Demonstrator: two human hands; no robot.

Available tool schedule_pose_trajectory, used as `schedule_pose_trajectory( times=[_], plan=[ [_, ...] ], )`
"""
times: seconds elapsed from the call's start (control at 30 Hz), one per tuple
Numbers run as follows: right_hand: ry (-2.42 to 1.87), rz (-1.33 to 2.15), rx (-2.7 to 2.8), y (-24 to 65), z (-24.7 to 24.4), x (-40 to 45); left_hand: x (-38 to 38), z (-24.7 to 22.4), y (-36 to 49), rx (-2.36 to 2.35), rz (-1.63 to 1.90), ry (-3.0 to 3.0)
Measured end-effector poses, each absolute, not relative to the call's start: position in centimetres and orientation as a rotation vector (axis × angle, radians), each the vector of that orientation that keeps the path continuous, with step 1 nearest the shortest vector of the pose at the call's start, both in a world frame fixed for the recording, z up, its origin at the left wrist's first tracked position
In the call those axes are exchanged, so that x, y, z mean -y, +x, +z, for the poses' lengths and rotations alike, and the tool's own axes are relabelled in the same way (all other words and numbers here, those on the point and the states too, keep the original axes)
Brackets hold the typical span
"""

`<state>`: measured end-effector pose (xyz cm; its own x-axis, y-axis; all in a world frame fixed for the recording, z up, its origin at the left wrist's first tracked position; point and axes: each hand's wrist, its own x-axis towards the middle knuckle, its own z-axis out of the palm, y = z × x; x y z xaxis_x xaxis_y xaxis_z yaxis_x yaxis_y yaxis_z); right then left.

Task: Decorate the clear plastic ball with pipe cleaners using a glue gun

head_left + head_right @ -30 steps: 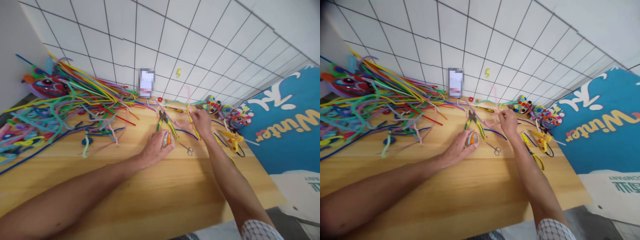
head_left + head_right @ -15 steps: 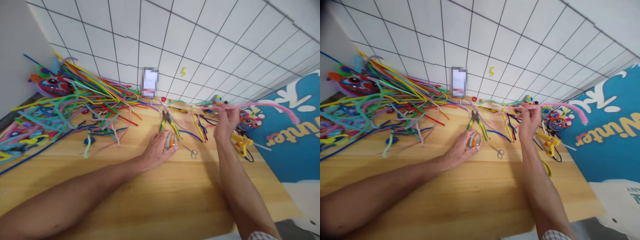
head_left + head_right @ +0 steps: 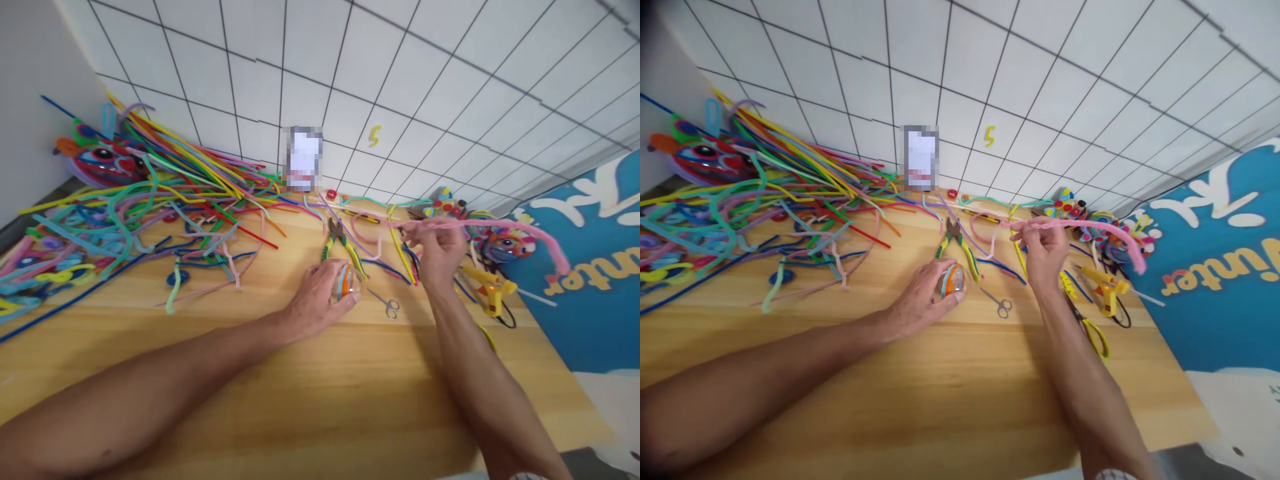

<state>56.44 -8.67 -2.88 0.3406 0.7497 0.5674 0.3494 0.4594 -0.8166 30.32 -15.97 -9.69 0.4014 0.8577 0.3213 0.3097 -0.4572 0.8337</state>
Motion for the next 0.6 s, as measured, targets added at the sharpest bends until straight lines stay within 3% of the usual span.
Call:
schedule_pose_trajectory(
  times=[0.3,0.6],
  plan=[
    [-1.080,1.087,1.144,55.9,-2.5,9.8,15.8,-10.2,30.1,-0.990,1.043,1.990],
    [-1.067,1.158,0.968,56.6,-3.2,9.7,15.9,-10.3,30.0,-0.990,1.081,2.015]
  ],
)
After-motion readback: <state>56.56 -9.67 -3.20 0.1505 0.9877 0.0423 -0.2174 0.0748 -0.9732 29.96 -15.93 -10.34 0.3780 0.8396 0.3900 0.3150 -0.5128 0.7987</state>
